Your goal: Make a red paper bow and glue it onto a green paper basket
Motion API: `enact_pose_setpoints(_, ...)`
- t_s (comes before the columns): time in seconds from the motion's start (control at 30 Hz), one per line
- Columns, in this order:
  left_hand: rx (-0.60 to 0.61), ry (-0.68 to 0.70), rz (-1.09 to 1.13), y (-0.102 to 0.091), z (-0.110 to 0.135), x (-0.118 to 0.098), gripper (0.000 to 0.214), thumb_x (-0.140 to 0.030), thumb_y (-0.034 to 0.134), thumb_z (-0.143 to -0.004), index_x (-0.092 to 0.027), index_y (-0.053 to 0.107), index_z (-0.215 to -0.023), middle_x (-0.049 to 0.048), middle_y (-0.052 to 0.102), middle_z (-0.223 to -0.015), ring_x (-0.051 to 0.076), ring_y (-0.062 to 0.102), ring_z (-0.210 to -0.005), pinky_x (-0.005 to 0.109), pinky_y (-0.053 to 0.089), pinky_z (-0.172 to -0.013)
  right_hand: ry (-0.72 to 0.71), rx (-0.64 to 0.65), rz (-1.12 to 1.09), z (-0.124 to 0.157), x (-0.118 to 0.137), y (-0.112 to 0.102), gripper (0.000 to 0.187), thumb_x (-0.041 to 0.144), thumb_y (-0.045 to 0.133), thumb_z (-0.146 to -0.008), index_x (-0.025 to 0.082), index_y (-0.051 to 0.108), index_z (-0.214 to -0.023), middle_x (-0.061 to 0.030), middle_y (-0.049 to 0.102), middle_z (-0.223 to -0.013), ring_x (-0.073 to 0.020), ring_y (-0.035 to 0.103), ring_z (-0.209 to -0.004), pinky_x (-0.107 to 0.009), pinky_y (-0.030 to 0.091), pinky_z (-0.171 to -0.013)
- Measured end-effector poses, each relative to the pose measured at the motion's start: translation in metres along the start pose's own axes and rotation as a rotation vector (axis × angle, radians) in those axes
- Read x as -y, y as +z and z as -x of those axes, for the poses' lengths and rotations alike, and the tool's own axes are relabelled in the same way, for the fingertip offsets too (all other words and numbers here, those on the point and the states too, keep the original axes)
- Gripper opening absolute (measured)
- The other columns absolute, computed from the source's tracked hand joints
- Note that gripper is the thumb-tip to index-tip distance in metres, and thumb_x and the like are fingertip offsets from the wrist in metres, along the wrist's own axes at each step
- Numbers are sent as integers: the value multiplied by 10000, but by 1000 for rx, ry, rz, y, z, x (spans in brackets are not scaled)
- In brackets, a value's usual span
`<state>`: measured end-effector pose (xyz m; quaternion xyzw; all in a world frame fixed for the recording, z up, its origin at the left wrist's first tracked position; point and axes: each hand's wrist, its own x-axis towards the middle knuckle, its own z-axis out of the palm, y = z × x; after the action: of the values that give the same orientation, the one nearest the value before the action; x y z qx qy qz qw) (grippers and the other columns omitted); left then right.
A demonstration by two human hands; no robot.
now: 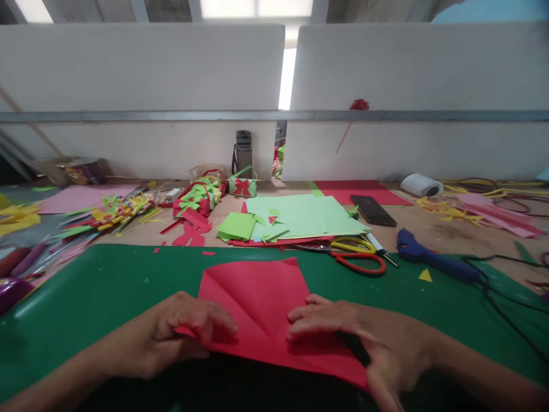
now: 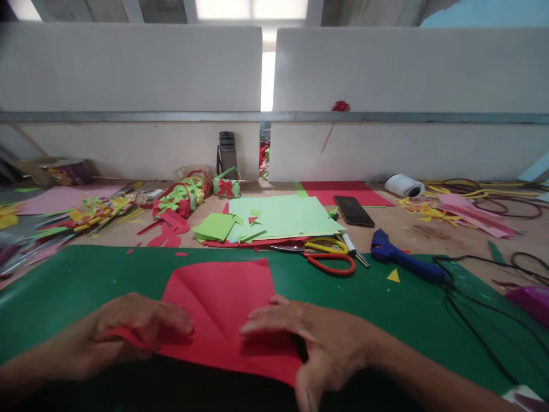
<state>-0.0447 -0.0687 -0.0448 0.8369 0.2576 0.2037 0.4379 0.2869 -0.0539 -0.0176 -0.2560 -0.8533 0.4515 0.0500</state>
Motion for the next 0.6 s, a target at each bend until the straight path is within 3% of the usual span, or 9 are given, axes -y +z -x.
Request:
enact_pose_setpoints(0.07,-15,-13,55,-2,4,3,170,-264,518,-906,-192,613,-784,57,690,-1101,224,638,-1016,316,468,-898,15,79,-7,5,-1,-3,923,703,701,-572,194,540,-1326,-143,528,-1365,-343,400,-1308,-494,103,-1116)
enact_pose_setpoints(0.17,-48,-45,142,-3,6,9,164,-257,530,-907,-187,615,-786,60,687,-1123,226,644,-1014,322,480,-879,36,162,95,13,-5,-3,895,581,741,-641,219,438,-1401,-146,468,-1414,-328,346,-1339,-522,74,-1107)
enact_pose_setpoints(0.3,-83,-39,182,0,3,18,179,-276,531,-914,-178,614,-789,80,693,-1110,225,641,-1020,345,471,-902,33,27,357,10,-7,10,624,405,594,-845,303,384,-1424,-105,367,-1490,-307,240,-1390,-609,38,-1080)
enact_pose_setpoints(0.4,-51,54,106,4,1,21,206,-342,533,-912,-191,625,-806,74,707,-1063,226,627,-1047,388,408,-996,-72,-19,456,1,-4,17,479,361,524,-883,291,487,-1355,-115,452,-1437,-297,282,-1379,-599,85,-1090)
enact_pose_setpoints(0.47,-8,88,-37,6,1,22,236,-406,584,-869,-222,632,-1010,84,661,-1178,249,580,-1136,422,336,-1066,-116,-9,472,-2,-1,16,422,312,472,-899,228,547,-1306,-147,534,-1362,-286,369,-1340,-565,134,-1101)
enact_pose_setpoints(0.5,15,86,-136,6,1,21,376,-424,619,-840,-243,580,-1167,91,605,-1272,263,529,-1204,439,286,-1099,-127,-6,469,-2,0,15,407,288,449,-902,197,571,-1279,-163,568,-1321,-280,422,-1308,-545,161,-1104)
enact_pose_setpoints(0.6,140,51,-370,4,-2,17,728,-425,625,-825,-291,278,-1451,86,383,-1476,282,335,-1357,488,122,-1146,-109,-23,448,2,-2,9,375,251,463,-877,177,627,-1206,-177,622,-1247,-266,524,-1223,-499,242,-1094)
